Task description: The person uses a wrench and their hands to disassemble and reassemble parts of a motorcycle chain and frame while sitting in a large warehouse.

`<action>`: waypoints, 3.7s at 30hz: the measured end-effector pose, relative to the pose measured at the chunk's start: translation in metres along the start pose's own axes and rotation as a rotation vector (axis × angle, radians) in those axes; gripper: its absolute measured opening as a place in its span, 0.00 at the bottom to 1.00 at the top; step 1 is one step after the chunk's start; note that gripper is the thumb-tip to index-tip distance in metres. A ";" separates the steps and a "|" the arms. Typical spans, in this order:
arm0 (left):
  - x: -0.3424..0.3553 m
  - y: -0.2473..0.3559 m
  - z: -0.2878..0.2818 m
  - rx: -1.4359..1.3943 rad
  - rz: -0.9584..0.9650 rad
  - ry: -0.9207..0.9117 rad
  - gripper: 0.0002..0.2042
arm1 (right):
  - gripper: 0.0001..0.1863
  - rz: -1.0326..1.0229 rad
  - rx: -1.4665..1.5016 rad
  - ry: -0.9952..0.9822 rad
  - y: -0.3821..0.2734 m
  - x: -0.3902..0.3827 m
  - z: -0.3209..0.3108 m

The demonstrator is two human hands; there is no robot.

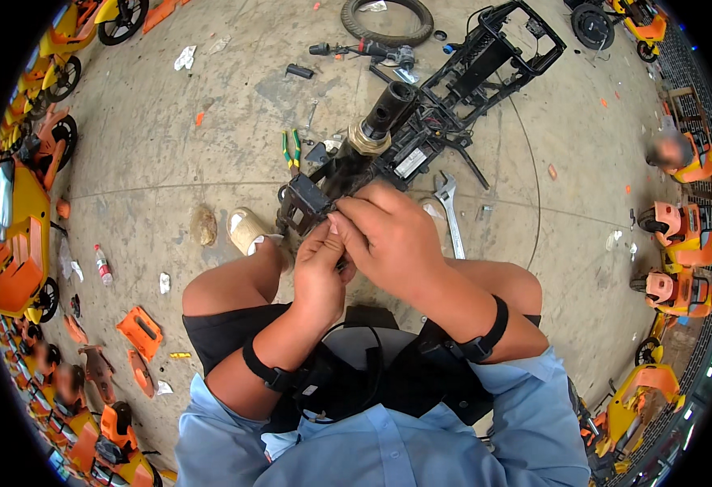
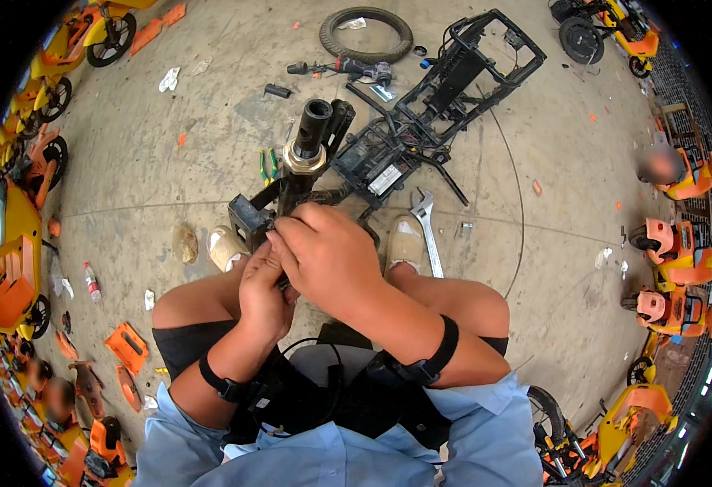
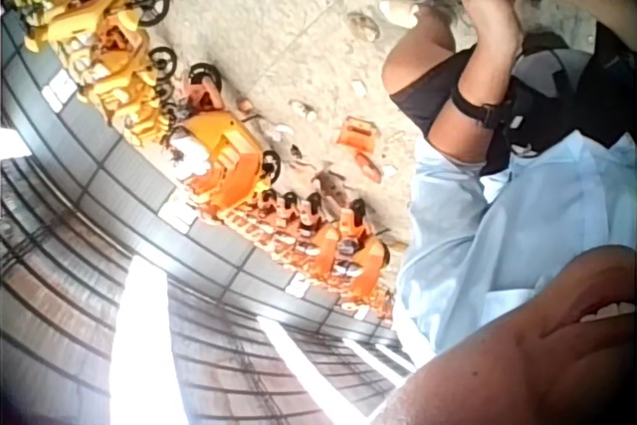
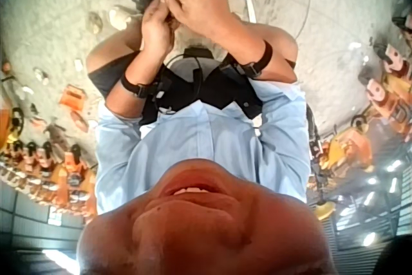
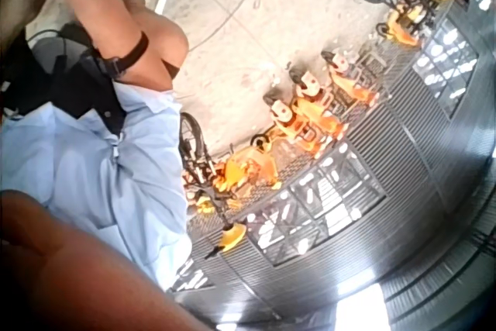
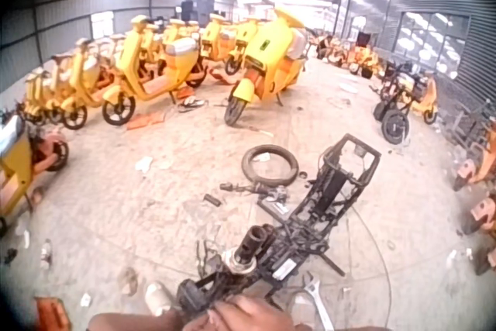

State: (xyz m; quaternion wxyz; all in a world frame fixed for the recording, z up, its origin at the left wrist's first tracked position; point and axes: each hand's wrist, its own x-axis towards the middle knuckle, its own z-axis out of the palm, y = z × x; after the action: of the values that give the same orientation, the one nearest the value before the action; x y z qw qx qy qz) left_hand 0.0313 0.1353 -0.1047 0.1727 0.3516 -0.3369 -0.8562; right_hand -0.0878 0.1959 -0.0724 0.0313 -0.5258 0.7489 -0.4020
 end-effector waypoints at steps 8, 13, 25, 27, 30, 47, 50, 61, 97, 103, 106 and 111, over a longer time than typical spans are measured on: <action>-0.003 0.010 -0.003 0.017 -0.043 -0.001 0.11 | 0.09 -0.056 -0.061 0.087 -0.010 -0.002 0.009; -0.001 0.000 -0.014 -0.107 -0.069 -0.045 0.14 | 0.09 -0.086 -0.113 0.147 -0.012 -0.005 0.018; -0.007 0.000 -0.007 -0.147 0.001 -0.070 0.12 | 0.16 0.565 0.586 -0.100 -0.015 -0.014 0.006; -0.005 -0.003 -0.011 -0.122 0.018 -0.082 0.12 | 0.18 0.676 0.684 -0.126 -0.018 -0.015 0.004; -0.004 -0.003 -0.013 -0.014 0.032 -0.082 0.13 | 0.19 0.615 0.572 -0.115 -0.014 -0.020 0.008; -0.009 0.005 -0.004 0.035 -0.064 -0.025 0.10 | 0.06 0.073 -0.012 0.056 -0.010 -0.015 0.013; -0.009 0.002 -0.003 0.018 -0.044 -0.003 0.10 | 0.04 0.025 -0.002 0.083 -0.010 -0.015 0.016; 0.000 -0.009 -0.034 -0.072 -0.094 -0.169 0.14 | 0.10 -0.112 -0.043 0.153 -0.001 -0.017 0.026; -0.010 -0.005 0.020 0.262 0.229 0.146 0.16 | 0.10 0.141 0.363 0.000 0.023 -0.027 -0.012; -0.006 -0.007 0.015 0.280 0.268 0.067 0.17 | 0.09 0.073 0.273 -0.065 0.022 -0.028 -0.033; -0.003 -0.007 0.016 0.346 0.261 0.045 0.16 | 0.09 0.038 0.197 -0.061 0.025 -0.028 -0.037; 0.006 -0.017 0.012 0.402 0.325 0.060 0.12 | 0.07 -0.059 -0.067 -0.190 0.032 -0.031 -0.044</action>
State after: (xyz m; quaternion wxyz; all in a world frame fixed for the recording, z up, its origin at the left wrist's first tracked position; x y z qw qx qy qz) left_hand 0.0173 0.1495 -0.1128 0.2447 0.3453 -0.5471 -0.7222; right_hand -0.1195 0.2501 -0.0744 0.0725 -0.5843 0.7398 -0.3258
